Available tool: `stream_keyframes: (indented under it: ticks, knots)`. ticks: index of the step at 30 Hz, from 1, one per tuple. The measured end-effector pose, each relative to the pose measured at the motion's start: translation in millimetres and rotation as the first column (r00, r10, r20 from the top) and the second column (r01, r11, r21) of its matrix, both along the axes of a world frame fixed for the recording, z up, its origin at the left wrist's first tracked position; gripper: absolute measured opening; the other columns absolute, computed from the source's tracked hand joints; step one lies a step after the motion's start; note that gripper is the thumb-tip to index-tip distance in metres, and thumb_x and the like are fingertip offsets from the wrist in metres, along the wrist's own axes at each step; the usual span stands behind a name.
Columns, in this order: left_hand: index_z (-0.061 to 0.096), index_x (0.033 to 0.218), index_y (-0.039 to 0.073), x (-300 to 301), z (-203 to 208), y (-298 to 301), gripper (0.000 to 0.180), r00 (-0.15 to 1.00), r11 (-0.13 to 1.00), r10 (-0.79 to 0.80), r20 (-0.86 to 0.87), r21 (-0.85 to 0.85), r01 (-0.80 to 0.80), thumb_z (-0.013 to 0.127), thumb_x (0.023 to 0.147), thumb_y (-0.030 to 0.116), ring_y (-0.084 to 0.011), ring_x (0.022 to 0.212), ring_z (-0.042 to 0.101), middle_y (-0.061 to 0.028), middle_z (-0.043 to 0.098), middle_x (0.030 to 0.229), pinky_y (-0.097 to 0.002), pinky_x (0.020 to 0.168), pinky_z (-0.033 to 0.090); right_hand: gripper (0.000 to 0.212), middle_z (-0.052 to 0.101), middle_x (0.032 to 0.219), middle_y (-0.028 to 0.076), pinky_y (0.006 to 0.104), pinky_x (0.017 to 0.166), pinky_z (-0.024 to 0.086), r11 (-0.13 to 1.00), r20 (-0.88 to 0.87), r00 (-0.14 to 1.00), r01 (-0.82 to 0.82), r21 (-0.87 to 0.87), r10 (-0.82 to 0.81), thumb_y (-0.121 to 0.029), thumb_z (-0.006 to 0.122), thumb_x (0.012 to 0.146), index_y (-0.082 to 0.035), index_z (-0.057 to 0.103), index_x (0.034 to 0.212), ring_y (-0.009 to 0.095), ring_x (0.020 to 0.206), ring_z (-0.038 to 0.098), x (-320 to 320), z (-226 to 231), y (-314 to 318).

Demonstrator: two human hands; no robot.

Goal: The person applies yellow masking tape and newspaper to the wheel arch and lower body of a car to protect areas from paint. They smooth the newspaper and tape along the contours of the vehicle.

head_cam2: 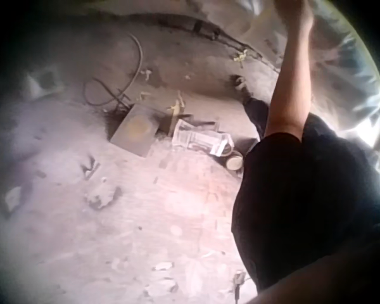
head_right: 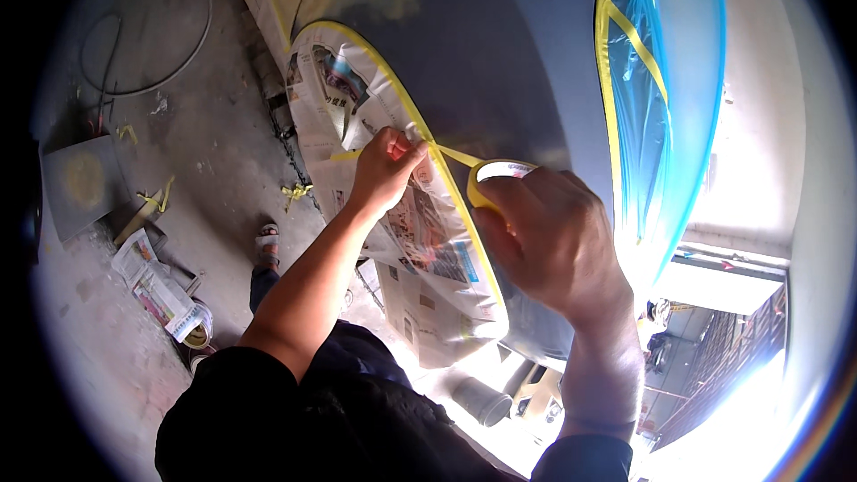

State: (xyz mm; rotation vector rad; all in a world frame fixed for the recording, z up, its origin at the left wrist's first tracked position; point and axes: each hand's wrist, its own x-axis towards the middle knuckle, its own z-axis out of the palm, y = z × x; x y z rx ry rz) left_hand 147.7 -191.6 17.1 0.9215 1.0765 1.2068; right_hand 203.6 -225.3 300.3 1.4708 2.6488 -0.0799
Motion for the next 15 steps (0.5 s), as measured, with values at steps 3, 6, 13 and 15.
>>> stream_keyframes:
  ticks: [3,6,13,15]
  knots:
    - [0.059,0.087,0.002,0,0,1,0.034,1.000,1.000,-0.002,0.006,-0.014,0.002,0.075,0.088,0.032,-0.0155,0.071,0.061,-0.0060,0.065,0.078,-0.0301,0.068,0.050,0.024,0.069,0.083,0.014,0.0388,0.068,0.052,0.999,-0.036,0.999,-0.037,-0.019,0.036,-0.002,0.074,0.076,-0.001,0.065,0.098,0.029,0.071,0.066,-7,-3,-5]
    - [0.061,0.086,0.001,-1,1,3,0.034,0.998,0.997,-0.038,0.055,-0.070,0.042,0.074,0.088,0.032,-0.0192,0.073,0.064,-0.0101,0.067,0.079,-0.0328,0.069,0.051,0.025,0.069,0.083,0.013,0.0385,0.068,0.052,0.999,-0.049,0.998,-0.043,-0.015,0.043,-0.002,0.074,0.075,-0.001,0.065,0.098,0.029,0.070,0.066,-6,-6,-6]
    - [0.059,0.083,0.004,-8,5,7,0.034,0.998,0.995,-0.024,0.065,-0.097,0.031,0.080,0.084,0.031,-0.0099,0.069,0.056,-0.0020,0.062,0.075,-0.0252,0.065,0.047,0.023,0.065,0.078,0.010,0.0374,0.063,0.051,0.998,-0.044,0.998,-0.053,-0.017,0.052,-0.003,0.073,0.075,-0.002,0.064,0.096,0.027,0.066,0.064,-7,-25,-20]
    - [0.059,0.082,0.004,-9,8,7,0.034,0.999,0.991,-0.045,0.019,-0.126,0.047,0.081,0.084,0.031,-0.0086,0.069,0.055,-0.0013,0.062,0.074,-0.0243,0.064,0.046,0.016,0.061,0.075,0.006,0.0368,0.064,0.052,0.983,0.137,0.978,-0.140,-0.118,0.156,-0.012,0.066,0.078,-0.006,0.064,0.093,0.023,0.070,0.063,-10,-59,-63]
